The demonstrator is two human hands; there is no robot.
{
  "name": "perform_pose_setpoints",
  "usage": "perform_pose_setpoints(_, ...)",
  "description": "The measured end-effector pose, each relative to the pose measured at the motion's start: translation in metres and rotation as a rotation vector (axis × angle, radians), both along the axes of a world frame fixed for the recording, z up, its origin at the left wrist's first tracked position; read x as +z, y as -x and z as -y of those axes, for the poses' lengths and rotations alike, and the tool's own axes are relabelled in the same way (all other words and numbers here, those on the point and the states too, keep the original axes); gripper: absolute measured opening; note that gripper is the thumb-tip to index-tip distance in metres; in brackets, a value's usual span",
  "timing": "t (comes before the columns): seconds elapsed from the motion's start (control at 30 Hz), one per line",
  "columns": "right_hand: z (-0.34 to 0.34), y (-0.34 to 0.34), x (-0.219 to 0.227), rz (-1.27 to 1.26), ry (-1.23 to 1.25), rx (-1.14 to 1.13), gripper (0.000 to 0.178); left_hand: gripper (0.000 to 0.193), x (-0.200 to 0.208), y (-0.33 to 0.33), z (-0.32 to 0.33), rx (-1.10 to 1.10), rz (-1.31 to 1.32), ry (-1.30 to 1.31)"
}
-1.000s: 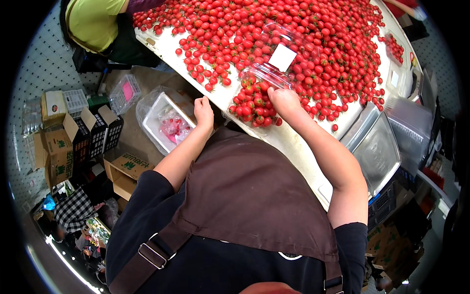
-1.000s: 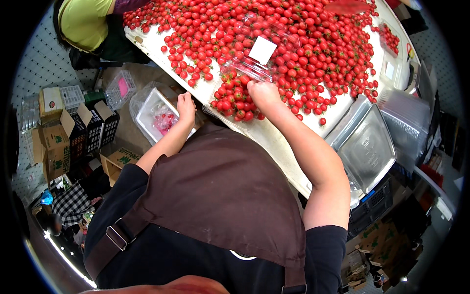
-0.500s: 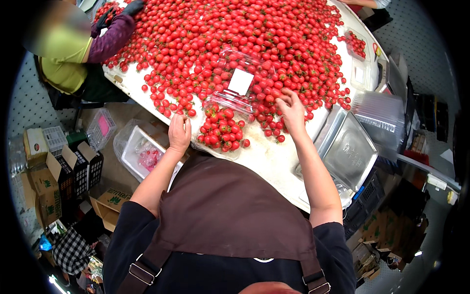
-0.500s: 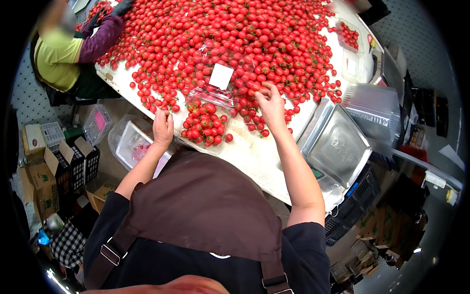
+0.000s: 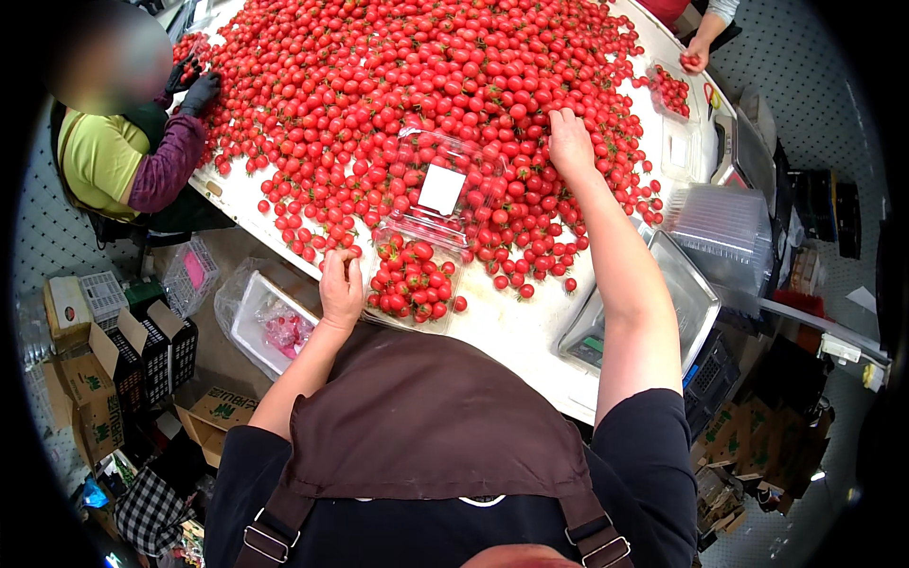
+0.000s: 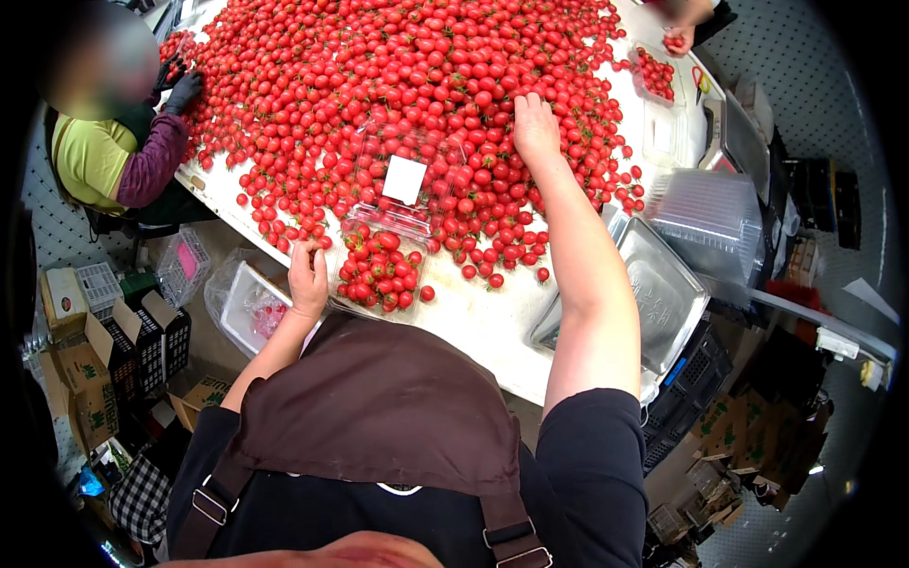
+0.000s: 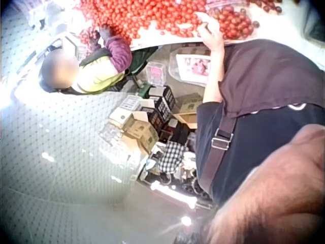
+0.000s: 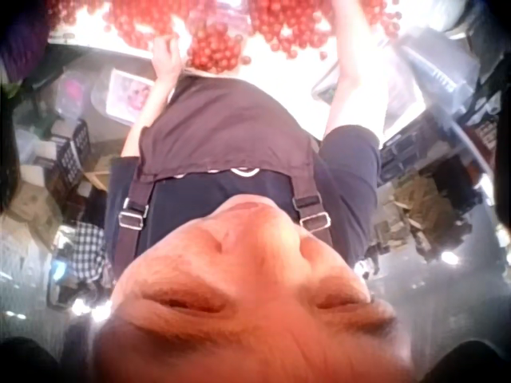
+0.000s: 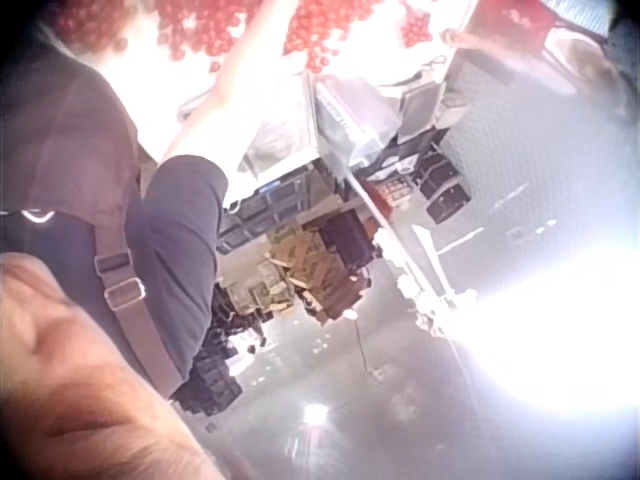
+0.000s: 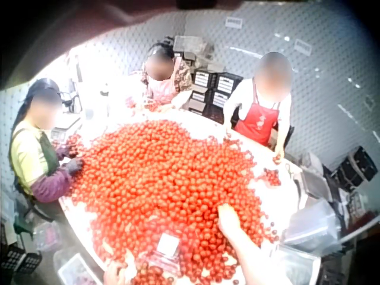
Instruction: The person sorts cherry tomatoes from a large pile on a table into clear plastic containers. They pick individual tomatoes by hand and place them into the containers, occasionally adjusting the pile to access more fruit. Another person works alongside them on the same table.
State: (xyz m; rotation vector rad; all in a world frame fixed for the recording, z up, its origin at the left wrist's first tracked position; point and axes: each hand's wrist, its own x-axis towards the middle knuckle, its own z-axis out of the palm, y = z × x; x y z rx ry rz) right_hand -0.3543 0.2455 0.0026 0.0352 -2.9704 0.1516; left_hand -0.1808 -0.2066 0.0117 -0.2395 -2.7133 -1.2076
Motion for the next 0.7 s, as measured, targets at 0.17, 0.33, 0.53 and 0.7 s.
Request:
perform_pose_setpoints(0.17, -0.002, 0.005, 0.004, 0.048, -0.040, -0.028, 0.027, 0.006, -0.018, -0.007, 0.016, 0.087, 0.090, -0.010)
perform_pose_setpoints(0.33, 0.008, -0.005, 0.016, 0.044, 0.516, -0.184, 0.025, 0.009, -0.034, -0.010, 0.021, 0.026, 0.057, 0.113)
perform_pose_setpoints(0.53, 0.016, -0.035, 0.028, 0.208, 1.735, -0.403, 0.028, 0.010, -0.045, 0.003, 0.023, -0.062, 0.086, 0.241)
perform_pose_setpoints(0.7, 0.017, -0.028, 0.010, 0.297, 1.077, -0.259, 0.032, 0.014, -0.059, 0.011, 0.012, -0.150, 0.007, 0.270)
